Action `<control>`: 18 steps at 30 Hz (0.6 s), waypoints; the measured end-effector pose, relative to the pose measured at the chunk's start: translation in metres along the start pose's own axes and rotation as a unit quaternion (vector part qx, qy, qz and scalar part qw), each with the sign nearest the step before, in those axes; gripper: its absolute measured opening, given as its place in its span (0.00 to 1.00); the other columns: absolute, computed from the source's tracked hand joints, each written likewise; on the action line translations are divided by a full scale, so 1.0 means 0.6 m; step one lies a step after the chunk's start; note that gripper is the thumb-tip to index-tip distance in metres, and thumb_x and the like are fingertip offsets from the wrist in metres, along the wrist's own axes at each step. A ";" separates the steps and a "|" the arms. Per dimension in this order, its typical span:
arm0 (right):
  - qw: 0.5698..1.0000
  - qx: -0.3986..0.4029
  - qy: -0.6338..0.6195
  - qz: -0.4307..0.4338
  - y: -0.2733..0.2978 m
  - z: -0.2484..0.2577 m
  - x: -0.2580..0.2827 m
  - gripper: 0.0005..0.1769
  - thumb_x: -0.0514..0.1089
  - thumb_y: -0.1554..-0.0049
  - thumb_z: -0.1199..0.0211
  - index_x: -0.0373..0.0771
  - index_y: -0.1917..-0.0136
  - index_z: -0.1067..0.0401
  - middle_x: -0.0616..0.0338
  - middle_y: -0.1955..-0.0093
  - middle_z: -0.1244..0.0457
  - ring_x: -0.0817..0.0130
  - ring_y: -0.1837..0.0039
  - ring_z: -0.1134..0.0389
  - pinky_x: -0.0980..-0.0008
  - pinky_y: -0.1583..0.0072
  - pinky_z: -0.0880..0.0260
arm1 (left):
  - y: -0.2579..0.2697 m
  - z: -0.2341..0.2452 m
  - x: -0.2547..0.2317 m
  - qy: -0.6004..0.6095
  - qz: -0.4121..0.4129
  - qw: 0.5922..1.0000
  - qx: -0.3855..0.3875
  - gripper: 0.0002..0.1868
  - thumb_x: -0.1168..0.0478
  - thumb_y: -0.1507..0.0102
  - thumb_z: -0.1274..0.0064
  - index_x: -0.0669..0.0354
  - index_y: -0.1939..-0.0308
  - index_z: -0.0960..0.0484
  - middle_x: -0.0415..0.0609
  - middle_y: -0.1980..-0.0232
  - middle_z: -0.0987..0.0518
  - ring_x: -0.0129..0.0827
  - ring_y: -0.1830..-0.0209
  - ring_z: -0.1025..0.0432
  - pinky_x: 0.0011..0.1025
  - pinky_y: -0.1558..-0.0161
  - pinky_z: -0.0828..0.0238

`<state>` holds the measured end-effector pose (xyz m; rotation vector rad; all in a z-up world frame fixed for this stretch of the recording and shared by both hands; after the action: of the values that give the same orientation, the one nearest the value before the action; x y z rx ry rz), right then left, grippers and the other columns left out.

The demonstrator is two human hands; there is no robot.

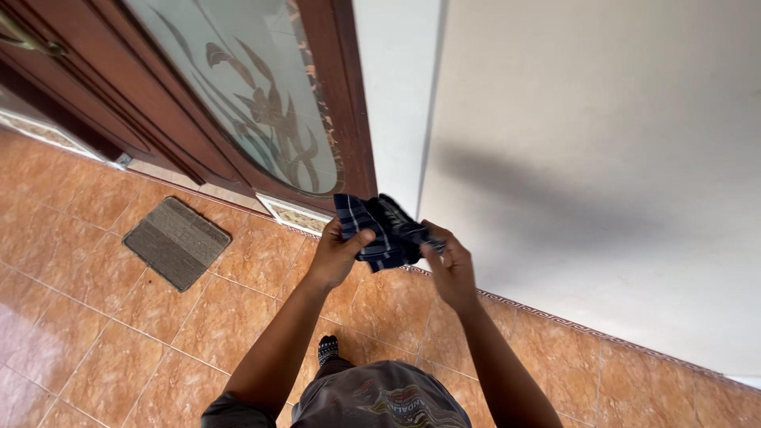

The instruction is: The person wipes the glass panel of a wooden door with a cloth, moving the cloth in circular and vertical strokes across the surface. The person repeatedly wipes the same area without visible cleaning solution or change in surface condition.

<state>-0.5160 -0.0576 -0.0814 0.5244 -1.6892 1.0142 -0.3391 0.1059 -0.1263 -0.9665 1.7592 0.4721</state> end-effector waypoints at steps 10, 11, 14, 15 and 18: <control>0.985 -0.032 0.159 -0.050 -0.068 -0.156 -0.055 0.40 0.38 0.39 0.40 0.36 0.19 0.54 0.42 0.19 0.53 0.43 0.19 0.55 0.45 0.29 0.42 | -0.011 0.173 -0.171 -0.079 0.006 0.995 0.055 0.15 0.69 0.38 0.38 0.65 0.48 0.18 0.49 0.57 0.16 0.29 0.57 0.24 0.33 0.57 0.23; 0.987 0.034 0.158 0.022 -0.078 -0.207 -0.025 0.45 0.40 0.41 0.36 0.39 0.18 0.55 0.46 0.18 0.54 0.44 0.17 0.60 0.46 0.27 0.48 | -0.004 0.191 -0.179 -0.107 0.016 0.990 0.085 0.12 0.69 0.37 0.40 0.63 0.50 0.20 0.48 0.58 0.17 0.30 0.56 0.25 0.31 0.56 0.25; 0.972 0.163 0.130 0.108 -0.106 -0.334 -0.023 0.52 0.41 0.47 0.27 0.42 0.17 0.52 0.50 0.18 0.52 0.47 0.16 0.60 0.48 0.25 0.52 | 0.011 0.223 -0.232 -0.148 0.020 0.980 0.133 0.07 0.70 0.35 0.43 0.63 0.54 0.21 0.50 0.59 0.19 0.32 0.56 0.27 0.31 0.56 0.29; 0.962 0.221 0.103 0.120 -0.111 -0.377 -0.036 0.54 0.40 0.51 0.22 0.42 0.19 0.48 0.50 0.19 0.49 0.49 0.17 0.55 0.49 0.24 0.50 | 0.018 0.227 -0.256 -0.160 0.016 0.975 0.156 0.05 0.70 0.34 0.44 0.64 0.54 0.22 0.51 0.60 0.21 0.34 0.57 0.28 0.33 0.57 0.31; 0.952 0.291 0.091 -0.031 -0.125 -0.448 -0.080 0.17 0.49 0.44 0.27 0.39 0.47 0.24 0.50 0.58 0.27 0.60 0.55 0.26 0.63 0.55 0.30 | 0.014 0.284 -0.287 -0.164 -0.002 0.979 0.119 0.06 0.72 0.34 0.45 0.66 0.53 0.21 0.51 0.60 0.20 0.30 0.57 0.30 0.33 0.56 0.30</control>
<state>-0.2934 0.1176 -0.0736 0.8281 -1.1876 1.4725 -0.2189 0.2966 -0.0379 -0.6804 1.4743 0.3842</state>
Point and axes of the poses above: each hand's wrist, its own y-axis away from the middle knuckle, its own z-axis out of the back of the hand, x = y × z, the point moved 5 cm from there along -y, towards the middle knuckle
